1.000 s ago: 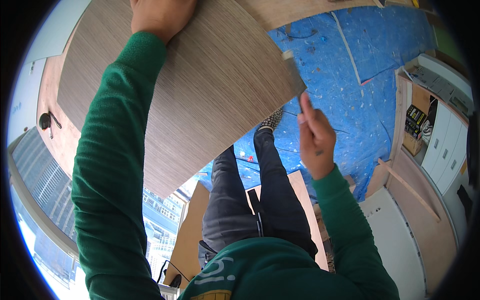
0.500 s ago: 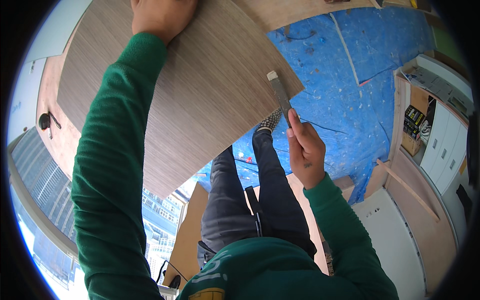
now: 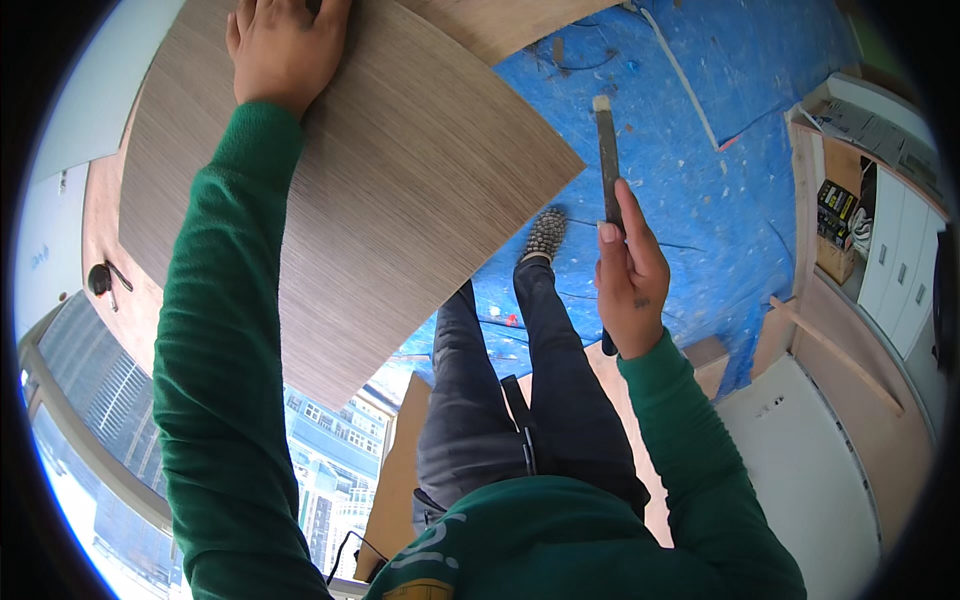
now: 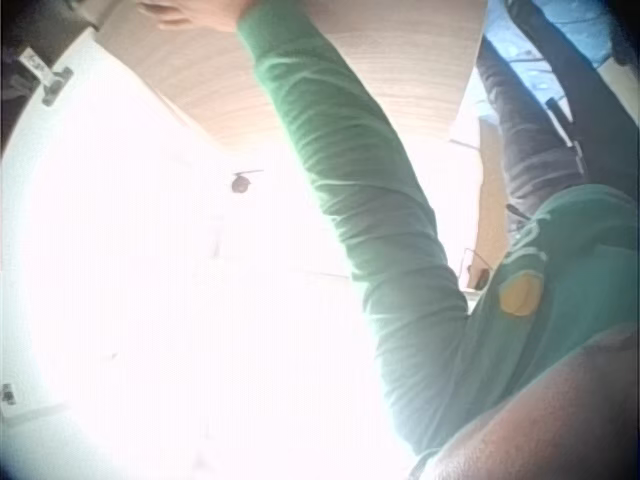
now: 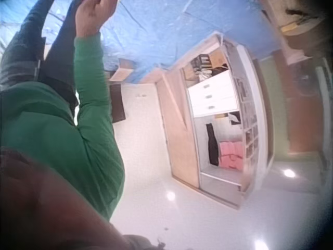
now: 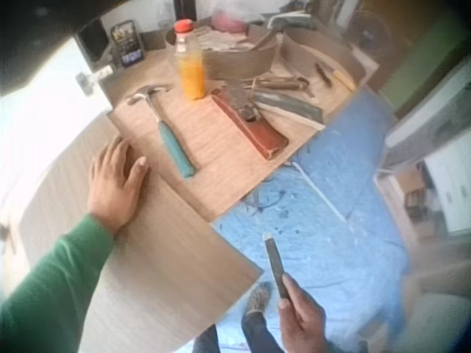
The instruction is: The person uses a hand plane to smooth the edge of a curved wooden board, then uses a chisel to refine the same edge. The person works on a single board throughout the clip.
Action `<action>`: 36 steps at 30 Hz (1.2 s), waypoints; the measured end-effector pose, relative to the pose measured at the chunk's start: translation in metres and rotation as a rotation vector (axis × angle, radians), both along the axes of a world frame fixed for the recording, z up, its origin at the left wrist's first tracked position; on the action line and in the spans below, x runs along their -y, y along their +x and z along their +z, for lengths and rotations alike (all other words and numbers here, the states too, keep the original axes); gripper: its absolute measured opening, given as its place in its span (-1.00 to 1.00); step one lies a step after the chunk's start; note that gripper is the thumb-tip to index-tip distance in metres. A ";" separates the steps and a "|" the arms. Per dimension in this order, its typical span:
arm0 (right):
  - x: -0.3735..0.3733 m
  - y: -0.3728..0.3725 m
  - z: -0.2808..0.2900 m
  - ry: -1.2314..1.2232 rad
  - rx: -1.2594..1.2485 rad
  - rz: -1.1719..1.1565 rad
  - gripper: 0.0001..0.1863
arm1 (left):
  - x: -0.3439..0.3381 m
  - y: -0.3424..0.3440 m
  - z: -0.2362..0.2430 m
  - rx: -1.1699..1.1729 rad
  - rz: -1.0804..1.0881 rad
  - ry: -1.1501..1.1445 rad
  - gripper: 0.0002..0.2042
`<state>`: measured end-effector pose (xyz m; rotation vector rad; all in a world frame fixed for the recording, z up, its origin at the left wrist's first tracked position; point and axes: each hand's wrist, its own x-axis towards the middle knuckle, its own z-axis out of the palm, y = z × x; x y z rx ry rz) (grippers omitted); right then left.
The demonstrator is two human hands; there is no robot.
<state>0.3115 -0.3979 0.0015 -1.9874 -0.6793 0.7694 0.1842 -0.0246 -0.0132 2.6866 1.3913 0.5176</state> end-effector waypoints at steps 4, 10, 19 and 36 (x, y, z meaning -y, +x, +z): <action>-0.037 0.013 0.003 0.072 -0.313 -0.105 -0.35 | -0.004 -0.003 -0.004 -0.010 -0.003 -0.040 -0.41; -0.067 0.014 -0.007 0.076 -0.561 -0.168 -0.31 | -0.026 -0.010 -0.021 0.054 -0.112 0.119 -0.30; -0.017 0.035 0.005 -0.039 -0.745 -0.206 -0.56 | -0.025 -0.012 -0.020 0.023 -0.102 0.066 -0.31; -0.038 0.033 0.017 -0.117 -0.667 0.036 -0.47 | -0.018 -0.005 -0.008 -0.016 -0.070 -0.003 -0.25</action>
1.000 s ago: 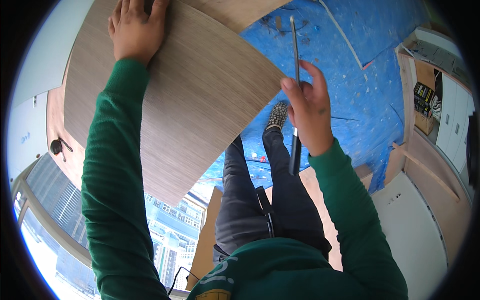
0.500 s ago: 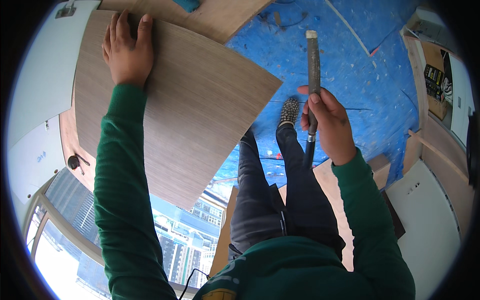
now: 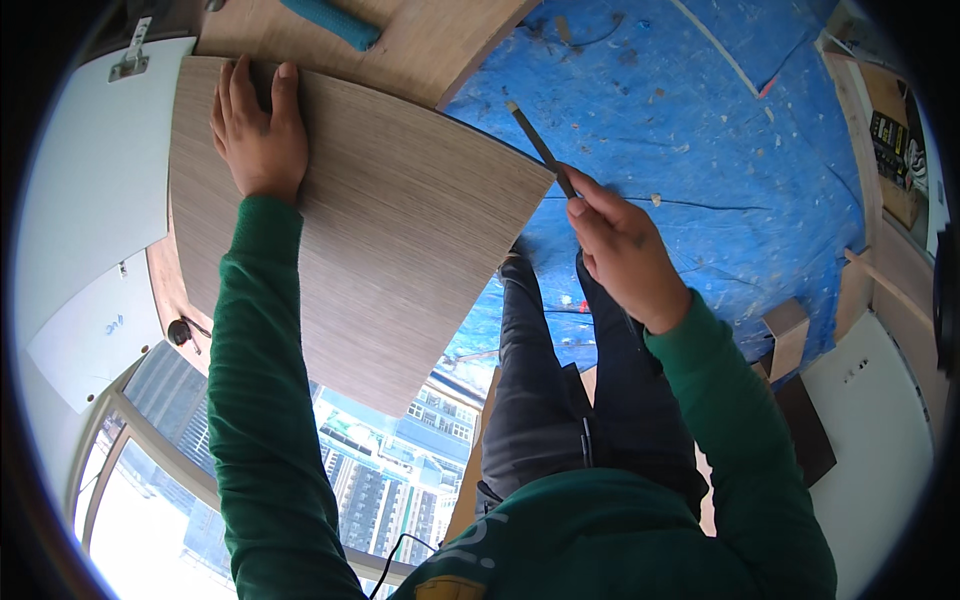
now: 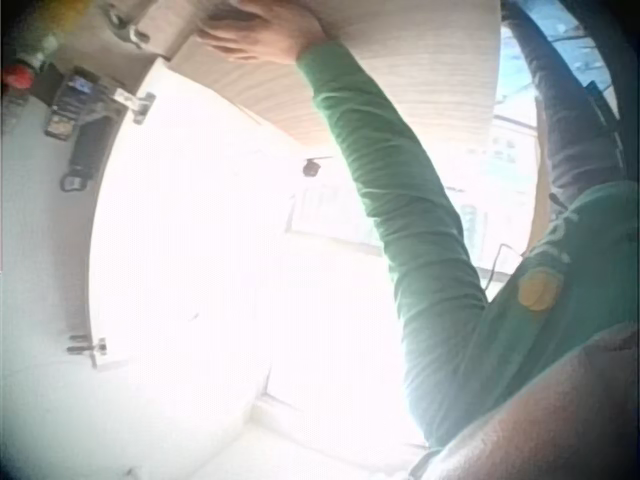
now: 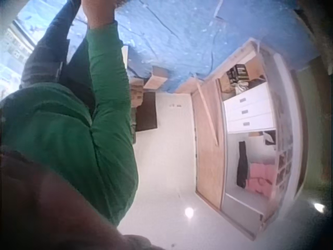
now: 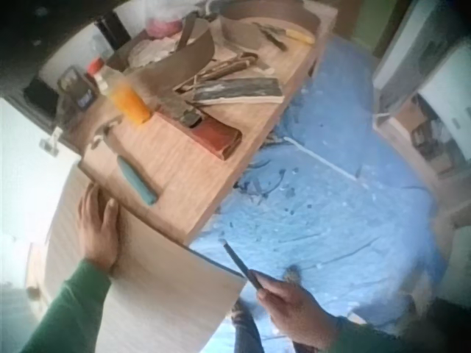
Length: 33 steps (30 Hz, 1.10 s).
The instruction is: The person uses a hand plane to smooth the edge of a curved wooden board, then uses a chisel to refine the same edge. The person works on a single board throughout the clip.
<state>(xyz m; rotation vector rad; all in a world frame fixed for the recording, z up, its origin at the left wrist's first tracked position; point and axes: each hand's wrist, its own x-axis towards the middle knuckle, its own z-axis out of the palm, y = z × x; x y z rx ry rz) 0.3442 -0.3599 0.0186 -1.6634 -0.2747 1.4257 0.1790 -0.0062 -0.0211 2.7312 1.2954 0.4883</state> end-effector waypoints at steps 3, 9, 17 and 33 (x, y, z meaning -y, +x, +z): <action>-0.001 0.009 -0.006 0.022 -0.202 -0.144 -0.50 | 0.000 0.000 0.001 -0.008 -0.001 0.004 -0.25; -0.003 0.004 -0.007 0.120 0.016 -0.131 -0.67 | 0.003 0.001 0.003 0.001 0.004 -0.028 -0.27; -0.008 0.009 -0.003 0.135 0.111 -0.105 -0.71 | 0.003 0.003 0.005 -0.011 -0.003 -0.045 -0.28; 0.000 -0.002 -0.013 0.175 0.230 -0.109 -0.80 | 0.004 0.002 0.008 -0.018 0.000 -0.048 -0.31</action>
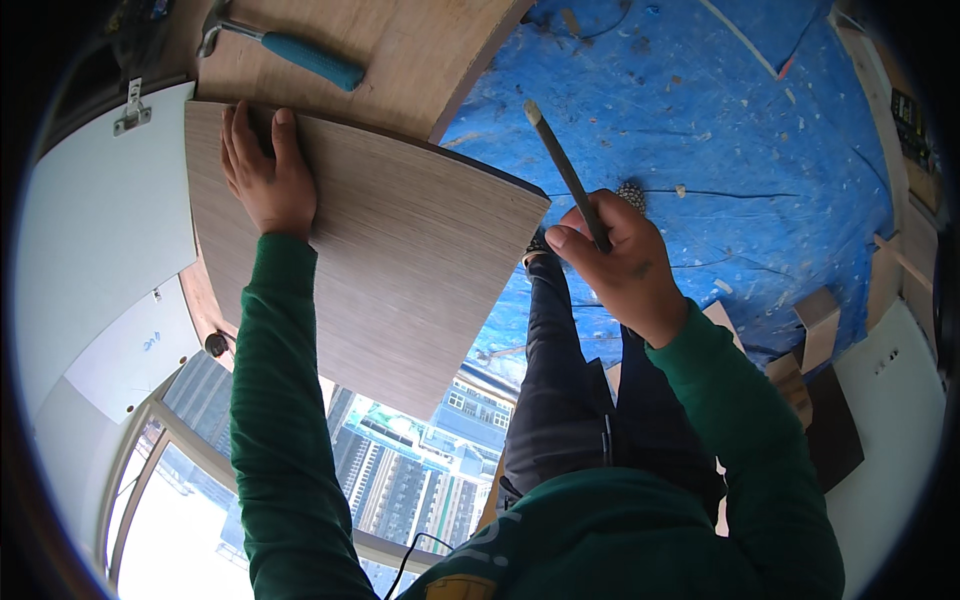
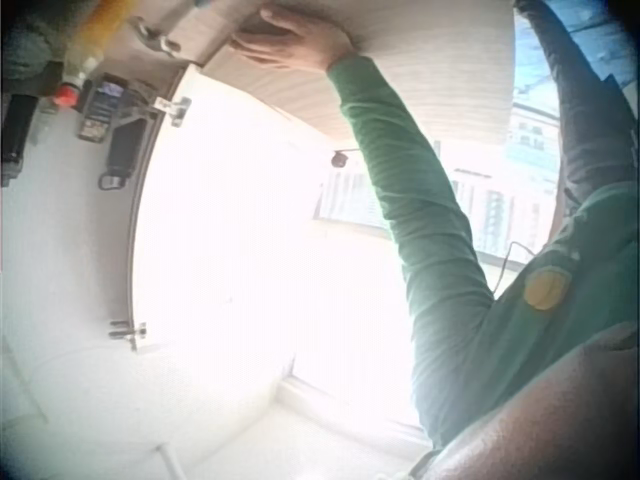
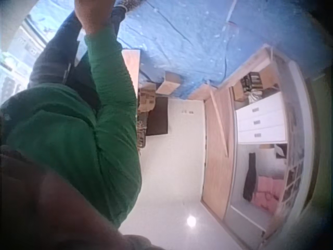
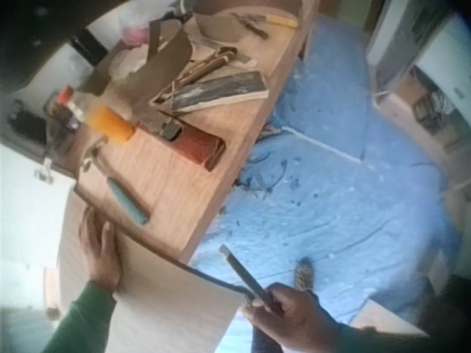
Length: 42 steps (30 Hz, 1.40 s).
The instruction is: The person uses a hand plane to smooth the edge of a curved wooden board, then uses a chisel to refine the same edge. The person works on a single board throughout the clip.
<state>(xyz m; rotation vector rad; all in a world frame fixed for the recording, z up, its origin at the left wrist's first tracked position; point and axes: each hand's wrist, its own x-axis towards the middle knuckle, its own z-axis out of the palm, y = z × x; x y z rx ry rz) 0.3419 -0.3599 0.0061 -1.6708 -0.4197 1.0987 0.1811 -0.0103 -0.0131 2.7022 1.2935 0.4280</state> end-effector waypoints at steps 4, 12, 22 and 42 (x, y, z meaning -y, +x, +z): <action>0.001 0.015 -0.004 -0.016 -0.307 0.011 -0.57 | 0.000 -0.001 0.001 -0.005 0.002 0.000 -0.30; 0.017 -0.016 -0.011 -0.088 -0.174 0.111 -0.51 | 0.000 -0.001 0.000 -0.008 0.002 0.005 -0.30; 0.008 -0.027 -0.026 0.091 -0.533 -0.117 -0.51 | 0.001 -0.001 0.002 -0.009 0.005 0.001 -0.31; -0.017 -0.017 -0.008 0.081 -0.666 -0.279 -0.70 | 0.002 -0.002 0.001 -0.021 0.005 -0.024 -0.28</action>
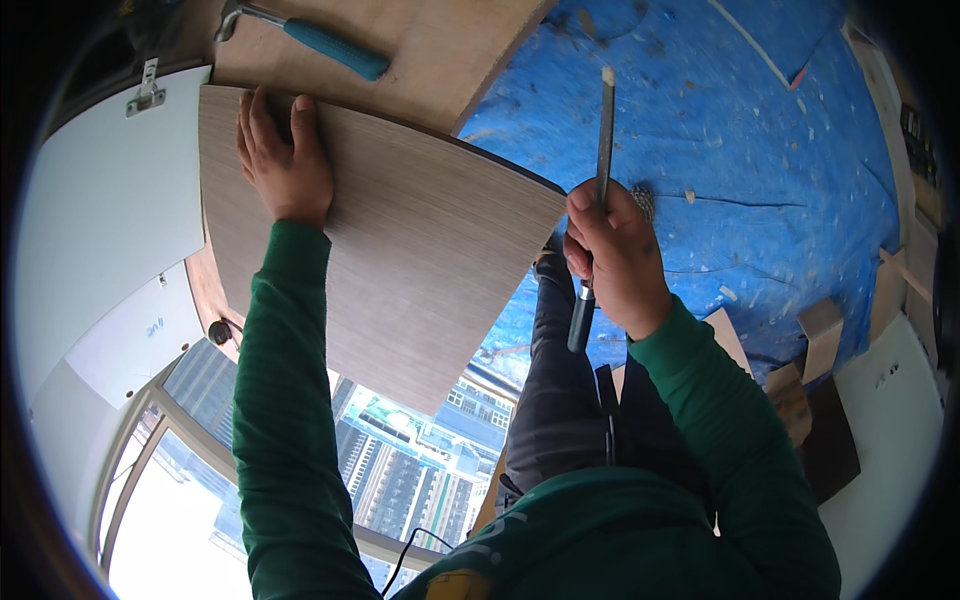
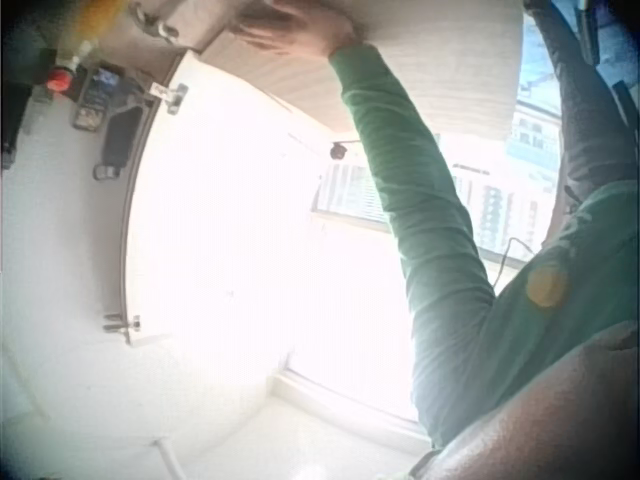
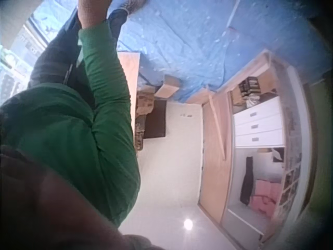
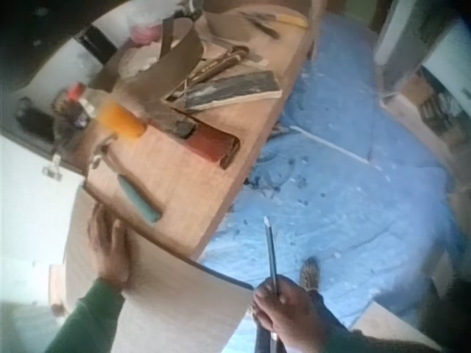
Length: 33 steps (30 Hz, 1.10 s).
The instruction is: The person uses a hand plane to smooth the edge of a curved wooden board, then uses a chisel to refine the same edge. The person works on a single board throughout the clip.
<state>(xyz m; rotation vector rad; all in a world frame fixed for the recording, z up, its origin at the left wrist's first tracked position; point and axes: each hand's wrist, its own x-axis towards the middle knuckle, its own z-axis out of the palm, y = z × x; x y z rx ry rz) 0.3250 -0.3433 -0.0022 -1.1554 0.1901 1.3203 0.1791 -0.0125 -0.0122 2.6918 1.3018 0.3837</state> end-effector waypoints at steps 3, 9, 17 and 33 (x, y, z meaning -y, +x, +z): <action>-0.003 0.016 -0.001 -0.022 0.184 0.122 -0.80 | -0.001 0.002 -0.003 -0.006 0.003 0.026 -0.29; -0.021 0.078 0.026 -0.164 0.834 0.446 -0.59 | 0.005 0.006 0.002 -0.079 0.079 0.018 -0.30; -0.129 0.117 0.048 0.214 1.528 0.633 -0.47 | 0.012 0.013 0.012 -0.111 0.139 -0.057 -0.30; -0.263 0.088 0.004 -0.091 2.095 0.775 -0.59 | 0.013 0.011 0.006 -0.078 0.138 -0.006 -0.32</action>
